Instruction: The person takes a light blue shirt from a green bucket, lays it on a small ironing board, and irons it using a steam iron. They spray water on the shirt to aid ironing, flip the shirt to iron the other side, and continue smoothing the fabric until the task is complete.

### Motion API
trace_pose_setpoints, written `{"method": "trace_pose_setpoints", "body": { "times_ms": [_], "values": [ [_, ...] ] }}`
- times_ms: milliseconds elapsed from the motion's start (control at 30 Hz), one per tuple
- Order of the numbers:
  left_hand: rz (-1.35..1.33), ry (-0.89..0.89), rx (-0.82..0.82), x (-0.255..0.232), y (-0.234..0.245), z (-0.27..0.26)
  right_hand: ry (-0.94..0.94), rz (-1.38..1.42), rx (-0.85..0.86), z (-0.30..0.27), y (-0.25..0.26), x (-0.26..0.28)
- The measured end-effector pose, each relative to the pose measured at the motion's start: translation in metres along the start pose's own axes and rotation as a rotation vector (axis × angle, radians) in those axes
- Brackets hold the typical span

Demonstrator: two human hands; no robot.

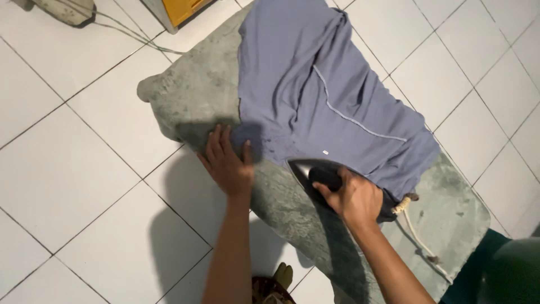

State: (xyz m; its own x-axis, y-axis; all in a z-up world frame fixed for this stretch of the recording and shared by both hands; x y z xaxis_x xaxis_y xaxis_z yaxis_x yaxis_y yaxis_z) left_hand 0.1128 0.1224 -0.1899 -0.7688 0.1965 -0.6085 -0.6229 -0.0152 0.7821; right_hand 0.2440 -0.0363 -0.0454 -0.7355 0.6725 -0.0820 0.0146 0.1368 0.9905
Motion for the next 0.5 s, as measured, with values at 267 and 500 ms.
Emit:
{"method": "trace_pose_setpoints", "body": {
  "times_ms": [267,500],
  "values": [
    [-0.053,0.098,0.014,-0.002,0.003,0.003,0.04,0.092,-0.112,0.069,0.001,0.085],
    [-0.081,0.212,0.016,0.0,0.004,0.004,0.096,0.127,-0.029,0.104,0.015,0.118]
  ]
}}
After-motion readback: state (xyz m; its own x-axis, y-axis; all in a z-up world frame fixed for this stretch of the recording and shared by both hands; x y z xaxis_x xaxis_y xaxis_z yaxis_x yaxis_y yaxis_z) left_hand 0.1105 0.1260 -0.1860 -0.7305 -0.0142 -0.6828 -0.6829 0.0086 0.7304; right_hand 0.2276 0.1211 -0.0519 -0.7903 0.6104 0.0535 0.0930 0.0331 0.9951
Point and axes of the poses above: each hand's wrist, its own z-axis towards the middle knuckle, its own y-axis out of the back of the hand, x = y × z, the point moved 1 cm from there along z, towards the middle knuckle, and after that the axes turned 7 degrees about y, right-handed, at the moved point
